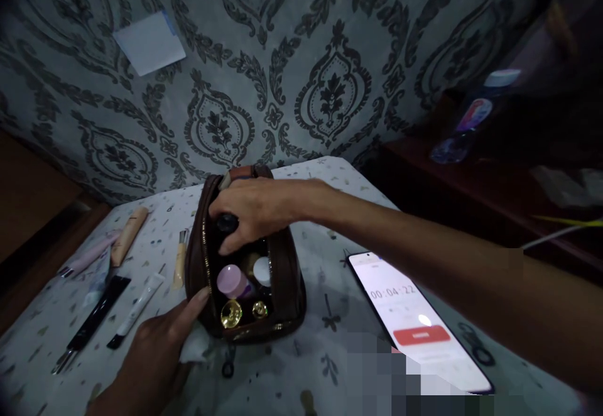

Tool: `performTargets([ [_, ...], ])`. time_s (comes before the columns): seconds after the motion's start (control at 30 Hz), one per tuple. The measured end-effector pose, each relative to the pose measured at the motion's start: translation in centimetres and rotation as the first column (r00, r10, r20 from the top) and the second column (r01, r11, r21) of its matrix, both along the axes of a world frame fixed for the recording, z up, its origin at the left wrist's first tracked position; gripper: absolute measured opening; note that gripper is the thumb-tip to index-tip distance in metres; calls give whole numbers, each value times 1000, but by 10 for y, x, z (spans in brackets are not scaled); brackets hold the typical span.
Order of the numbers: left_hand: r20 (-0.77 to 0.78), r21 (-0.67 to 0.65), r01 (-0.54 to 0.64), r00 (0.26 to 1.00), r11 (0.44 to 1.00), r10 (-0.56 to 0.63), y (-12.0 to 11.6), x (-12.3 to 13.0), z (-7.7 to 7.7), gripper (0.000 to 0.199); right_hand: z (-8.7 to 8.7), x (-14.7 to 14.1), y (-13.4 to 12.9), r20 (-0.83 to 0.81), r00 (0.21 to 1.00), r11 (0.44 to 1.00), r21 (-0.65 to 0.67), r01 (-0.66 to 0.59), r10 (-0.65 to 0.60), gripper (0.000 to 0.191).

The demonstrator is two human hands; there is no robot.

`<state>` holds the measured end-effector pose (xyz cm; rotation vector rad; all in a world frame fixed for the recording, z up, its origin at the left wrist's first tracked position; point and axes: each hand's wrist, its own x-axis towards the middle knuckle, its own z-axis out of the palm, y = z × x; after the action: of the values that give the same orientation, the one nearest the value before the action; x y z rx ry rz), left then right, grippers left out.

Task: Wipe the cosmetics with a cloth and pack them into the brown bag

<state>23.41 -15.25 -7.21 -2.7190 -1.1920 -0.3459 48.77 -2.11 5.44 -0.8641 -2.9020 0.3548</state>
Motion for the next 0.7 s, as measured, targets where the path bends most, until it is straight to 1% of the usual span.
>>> performTargets([
  [0.03,3,-2,2,1000,1000,-2,0,0,-1,106,-3,-1,-3,-6,1000,1000,3,-29,29,35],
  [0.1,22,12,24,999,1000,-24,1,-1,-1,102,-10,-4,-3,-22,998,997,43,-60,61,27],
  [0.17,40,34,43,998,998,-44,1,-1,-1,98,-13,-6,0,-43,995,994,62,-91,94,22],
  [0.27,33,56,50,998,997,-52,1,1,2,92,-9,-5,2,-73,987,990,5,-142,142,16],
  [0.33,11,56,46,999,997,-47,1,3,4,90,-6,-4,2,-76,987,988,-42,-146,143,12],
  [0.43,3,64,36,999,997,-37,2,4,6,91,-8,-4,1,-69,988,989,-55,-139,135,10],
  [0.6,17,39,32,999,999,-33,1,4,5,101,-18,-8,-2,-99,981,986,41,-164,167,9],
  [0.7,46,22,33,998,999,-33,1,3,4,101,-16,-6,-5,-89,984,988,48,-150,153,10],
])
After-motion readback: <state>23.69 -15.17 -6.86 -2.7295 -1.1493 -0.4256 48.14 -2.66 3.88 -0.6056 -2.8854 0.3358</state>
